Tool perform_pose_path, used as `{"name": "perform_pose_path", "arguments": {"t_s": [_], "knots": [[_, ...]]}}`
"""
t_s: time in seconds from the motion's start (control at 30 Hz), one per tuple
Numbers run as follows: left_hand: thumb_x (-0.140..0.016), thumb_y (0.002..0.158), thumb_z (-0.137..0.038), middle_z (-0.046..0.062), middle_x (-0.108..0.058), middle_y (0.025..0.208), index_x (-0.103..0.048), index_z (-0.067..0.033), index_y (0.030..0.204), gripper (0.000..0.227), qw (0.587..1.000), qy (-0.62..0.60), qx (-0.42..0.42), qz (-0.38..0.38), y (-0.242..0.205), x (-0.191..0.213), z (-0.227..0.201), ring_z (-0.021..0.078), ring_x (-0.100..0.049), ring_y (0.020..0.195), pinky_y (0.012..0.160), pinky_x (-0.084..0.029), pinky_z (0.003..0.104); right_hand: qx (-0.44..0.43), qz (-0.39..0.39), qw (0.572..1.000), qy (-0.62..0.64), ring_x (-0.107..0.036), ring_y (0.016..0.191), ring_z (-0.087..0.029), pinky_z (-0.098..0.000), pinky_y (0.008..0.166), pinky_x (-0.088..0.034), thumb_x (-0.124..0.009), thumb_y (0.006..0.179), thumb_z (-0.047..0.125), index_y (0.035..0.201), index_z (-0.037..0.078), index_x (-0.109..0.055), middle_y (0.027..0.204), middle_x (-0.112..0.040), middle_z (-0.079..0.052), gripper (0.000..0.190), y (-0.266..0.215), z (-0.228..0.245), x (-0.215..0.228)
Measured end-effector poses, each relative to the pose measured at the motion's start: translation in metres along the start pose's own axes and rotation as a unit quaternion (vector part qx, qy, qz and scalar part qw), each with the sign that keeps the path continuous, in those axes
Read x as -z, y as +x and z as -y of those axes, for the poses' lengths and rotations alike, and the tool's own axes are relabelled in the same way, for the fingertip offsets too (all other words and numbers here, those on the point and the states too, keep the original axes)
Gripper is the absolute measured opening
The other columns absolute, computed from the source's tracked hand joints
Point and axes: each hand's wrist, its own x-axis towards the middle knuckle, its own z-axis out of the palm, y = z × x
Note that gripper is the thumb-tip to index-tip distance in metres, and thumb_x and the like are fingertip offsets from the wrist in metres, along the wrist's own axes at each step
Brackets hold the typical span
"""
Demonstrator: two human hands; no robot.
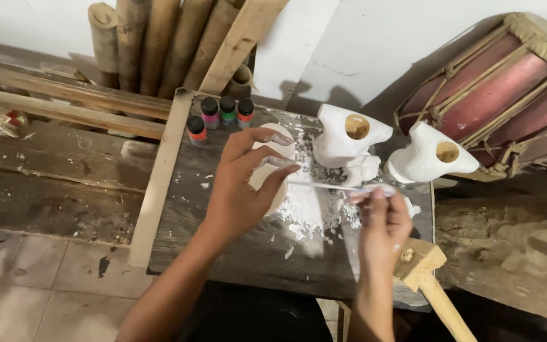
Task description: Clean excess plaster from ceramic molds using a scraping tool and hands
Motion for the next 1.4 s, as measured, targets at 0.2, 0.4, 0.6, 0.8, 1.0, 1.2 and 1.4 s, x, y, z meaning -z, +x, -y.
{"name": "perform_pose_path", "arguments": {"t_s": [0.2,0.4,0.6,0.8,1.0,1.2,1.4], "knots": [[-0.077,0.092,-0.005,0.014,-0.069,0.113,-0.075,-0.0039,0.096,0.004,1.000,0.029,-0.002,-0.004,-0.005,-0.006,-0.004,0.0362,-0.063,0.112,0.094,-0.053,0.046,0.032,-0.127,0.986,0.105,-0.071,0.076,-0.017,-0.0276,0.079,-0.065,-0.049,0.112,0.007,0.109,0.003,-0.060,0.084,-0.062,-0.009,0.012,0.029,-0.015,0.040],[-0.077,0.091,-0.005,0.013,-0.068,0.114,-0.078,-0.0057,0.098,0.007,0.997,0.066,0.014,0.027,-0.010,-0.017,-0.010,0.0344,-0.063,0.112,0.090,-0.058,0.041,0.068,-0.148,0.986,0.039,-0.071,0.080,-0.015,-0.0234,0.080,-0.065,-0.047,0.114,0.011,0.111,0.005,-0.055,0.092,-0.065,-0.009,0.011,0.059,-0.030,0.073],[-0.073,0.094,-0.010,0.016,-0.064,0.118,-0.078,-0.0057,0.103,0.012,0.986,0.158,-0.017,0.051,-0.014,-0.029,-0.012,0.0375,-0.059,0.116,0.092,-0.056,0.045,0.136,-0.145,0.979,-0.037,-0.070,0.079,-0.017,-0.0282,0.078,-0.065,-0.050,0.113,0.010,0.113,0.001,-0.057,0.091,-0.064,-0.013,0.011,0.066,-0.055,0.080],[-0.065,0.097,-0.009,0.021,-0.060,0.127,-0.075,-0.0034,0.114,0.021,0.960,0.253,-0.052,0.111,-0.013,-0.052,-0.016,0.0454,-0.053,0.123,0.094,-0.051,0.056,0.158,-0.129,0.970,-0.131,-0.067,0.078,-0.020,-0.0339,0.076,-0.061,-0.047,0.114,0.007,0.111,-0.003,-0.057,0.091,-0.065,-0.016,0.015,0.045,-0.042,0.064],[-0.058,0.099,-0.016,0.015,-0.053,0.144,-0.069,-0.0127,0.133,0.036,0.910,0.369,-0.028,0.185,-0.007,-0.090,-0.004,0.0451,-0.043,0.138,0.104,-0.041,0.061,0.175,-0.126,0.968,-0.132,-0.069,0.081,-0.023,-0.0383,0.075,-0.061,-0.046,0.114,0.005,0.109,-0.005,-0.057,0.091,-0.065,-0.019,0.015,0.038,-0.052,0.075],[-0.055,0.104,-0.026,0.014,-0.049,0.151,-0.064,-0.0163,0.140,0.038,0.889,0.436,-0.069,0.124,-0.012,-0.125,0.026,0.0432,-0.044,0.139,0.108,-0.032,0.065,0.226,-0.128,0.954,-0.152,-0.069,0.082,-0.024,-0.0414,0.075,-0.060,-0.048,0.113,0.003,0.108,-0.006,-0.058,0.093,-0.065,-0.018,0.014,0.051,-0.036,0.070],[-0.053,0.104,-0.041,0.010,-0.049,0.152,-0.066,-0.0241,0.138,0.040,0.888,0.440,-0.059,0.116,-0.013,-0.132,0.033,0.0427,-0.043,0.141,0.108,-0.024,0.072,0.196,-0.122,0.961,-0.153,-0.072,0.079,-0.026,-0.0401,0.076,-0.059,-0.048,0.112,0.003,0.105,-0.005,-0.057,0.091,-0.067,-0.019,0.014,0.036,-0.059,0.077]]}}
